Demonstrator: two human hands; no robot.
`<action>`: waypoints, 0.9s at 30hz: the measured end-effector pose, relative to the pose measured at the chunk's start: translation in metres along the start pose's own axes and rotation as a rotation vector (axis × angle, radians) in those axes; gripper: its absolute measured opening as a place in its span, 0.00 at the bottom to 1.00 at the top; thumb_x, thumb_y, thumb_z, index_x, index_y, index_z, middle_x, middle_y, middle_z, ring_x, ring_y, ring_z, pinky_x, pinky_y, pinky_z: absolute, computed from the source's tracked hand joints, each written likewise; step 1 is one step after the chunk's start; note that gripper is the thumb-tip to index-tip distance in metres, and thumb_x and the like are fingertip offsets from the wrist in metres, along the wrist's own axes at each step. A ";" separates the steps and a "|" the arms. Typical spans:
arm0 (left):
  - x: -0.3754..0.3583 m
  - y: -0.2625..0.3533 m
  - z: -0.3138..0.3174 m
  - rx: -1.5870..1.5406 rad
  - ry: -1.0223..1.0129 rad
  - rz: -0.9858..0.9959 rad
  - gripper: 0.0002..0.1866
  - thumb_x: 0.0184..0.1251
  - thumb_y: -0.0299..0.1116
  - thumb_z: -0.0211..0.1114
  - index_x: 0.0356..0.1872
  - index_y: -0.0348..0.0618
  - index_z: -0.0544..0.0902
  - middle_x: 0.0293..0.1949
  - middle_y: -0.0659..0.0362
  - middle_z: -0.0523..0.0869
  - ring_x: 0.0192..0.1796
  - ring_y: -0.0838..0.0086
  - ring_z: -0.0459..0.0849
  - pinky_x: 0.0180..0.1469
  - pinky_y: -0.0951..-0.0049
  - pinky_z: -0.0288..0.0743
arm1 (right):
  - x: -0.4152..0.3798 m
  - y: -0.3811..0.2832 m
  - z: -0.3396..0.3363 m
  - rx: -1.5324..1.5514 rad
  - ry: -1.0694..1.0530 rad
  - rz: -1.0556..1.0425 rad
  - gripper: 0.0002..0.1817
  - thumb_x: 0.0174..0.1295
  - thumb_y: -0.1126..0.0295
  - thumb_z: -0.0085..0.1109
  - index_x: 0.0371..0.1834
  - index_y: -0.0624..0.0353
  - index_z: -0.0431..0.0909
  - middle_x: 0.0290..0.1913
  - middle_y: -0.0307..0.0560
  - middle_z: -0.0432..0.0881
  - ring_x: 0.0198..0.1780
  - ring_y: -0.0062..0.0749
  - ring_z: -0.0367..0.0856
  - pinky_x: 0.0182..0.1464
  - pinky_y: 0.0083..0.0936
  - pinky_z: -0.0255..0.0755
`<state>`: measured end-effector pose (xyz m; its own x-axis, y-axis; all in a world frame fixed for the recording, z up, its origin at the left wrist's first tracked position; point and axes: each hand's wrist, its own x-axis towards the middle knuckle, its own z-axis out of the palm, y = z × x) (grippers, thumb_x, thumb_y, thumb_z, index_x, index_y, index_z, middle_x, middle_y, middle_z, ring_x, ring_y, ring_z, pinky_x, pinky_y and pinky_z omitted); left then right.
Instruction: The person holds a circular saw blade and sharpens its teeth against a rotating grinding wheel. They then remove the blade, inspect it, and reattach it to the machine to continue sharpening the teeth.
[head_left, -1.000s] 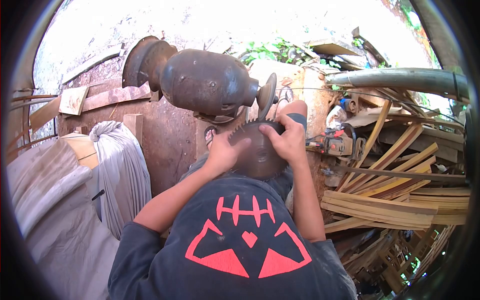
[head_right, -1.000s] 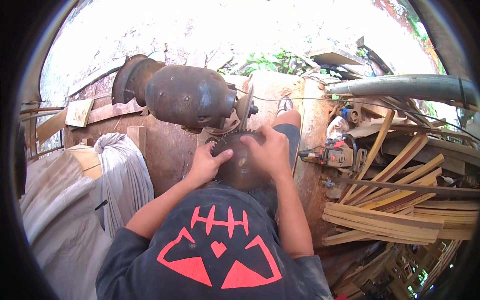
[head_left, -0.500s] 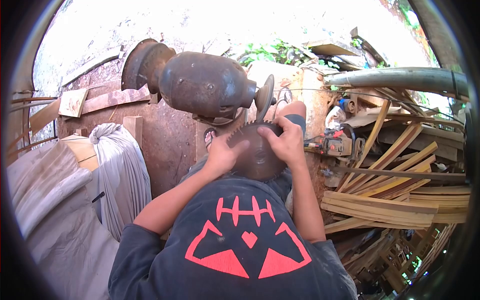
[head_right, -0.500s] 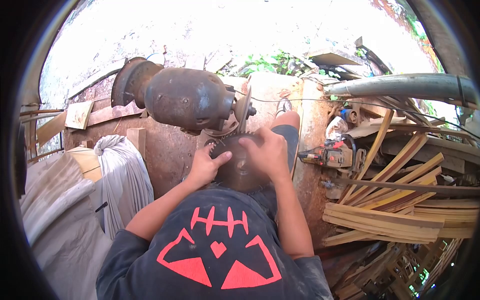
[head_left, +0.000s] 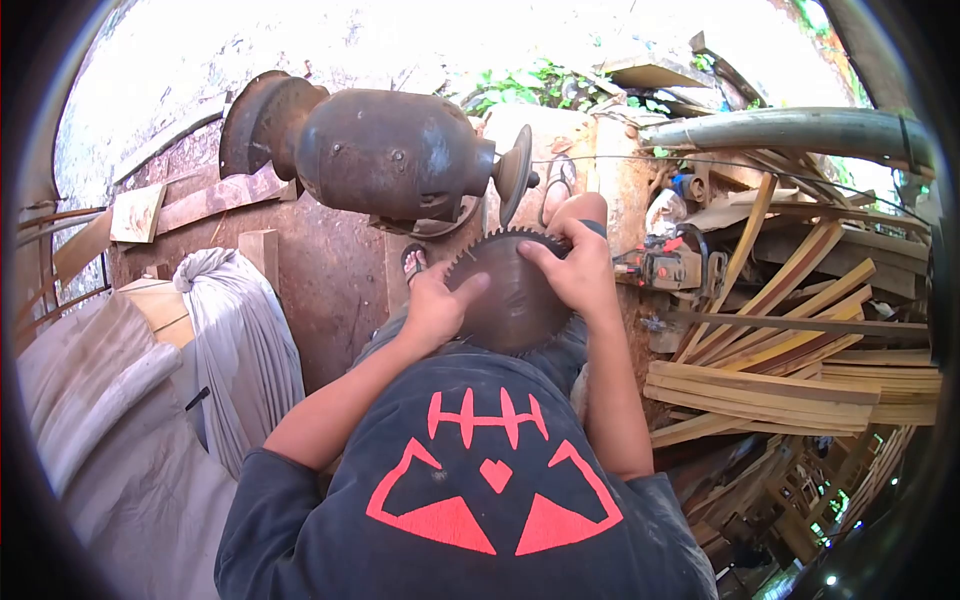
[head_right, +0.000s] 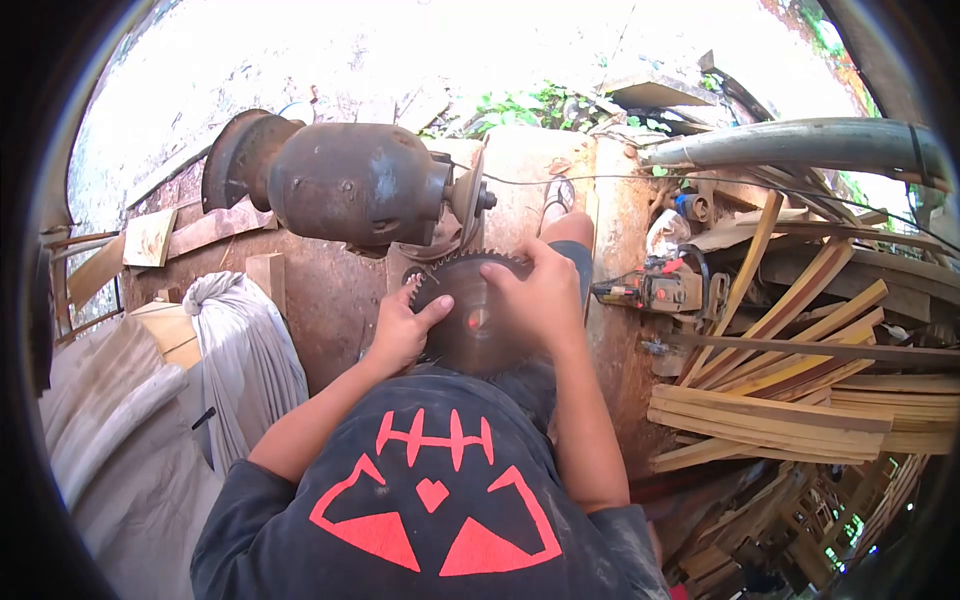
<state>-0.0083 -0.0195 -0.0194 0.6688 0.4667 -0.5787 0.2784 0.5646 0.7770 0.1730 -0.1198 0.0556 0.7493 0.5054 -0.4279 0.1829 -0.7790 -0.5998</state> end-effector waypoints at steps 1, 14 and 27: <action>-0.002 0.002 0.001 -0.022 -0.005 -0.008 0.17 0.67 0.34 0.73 0.46 0.28 0.84 0.38 0.52 0.90 0.37 0.74 0.88 0.41 0.72 0.82 | 0.000 0.003 0.000 0.031 -0.010 0.004 0.24 0.50 0.57 0.77 0.38 0.69 0.84 0.37 0.66 0.87 0.42 0.56 0.88 0.47 0.42 0.78; -0.002 0.005 -0.003 -0.036 -0.079 -0.168 0.20 0.71 0.32 0.70 0.57 0.28 0.80 0.48 0.51 0.88 0.47 0.72 0.86 0.53 0.69 0.81 | -0.003 -0.002 0.009 0.031 0.007 -0.079 0.22 0.51 0.58 0.77 0.37 0.68 0.85 0.34 0.63 0.87 0.38 0.52 0.88 0.45 0.39 0.78; 0.003 0.019 -0.002 0.177 0.004 -0.043 0.25 0.69 0.37 0.72 0.56 0.25 0.80 0.46 0.53 0.88 0.46 0.73 0.85 0.53 0.71 0.80 | 0.005 -0.009 0.011 0.057 0.050 -0.071 0.24 0.50 0.57 0.76 0.39 0.70 0.85 0.34 0.65 0.87 0.39 0.53 0.88 0.45 0.39 0.79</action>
<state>-0.0025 -0.0064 -0.0065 0.6510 0.4476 -0.6130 0.4241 0.4553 0.7829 0.1679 -0.1061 0.0517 0.7667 0.5385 -0.3495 0.2013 -0.7187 -0.6656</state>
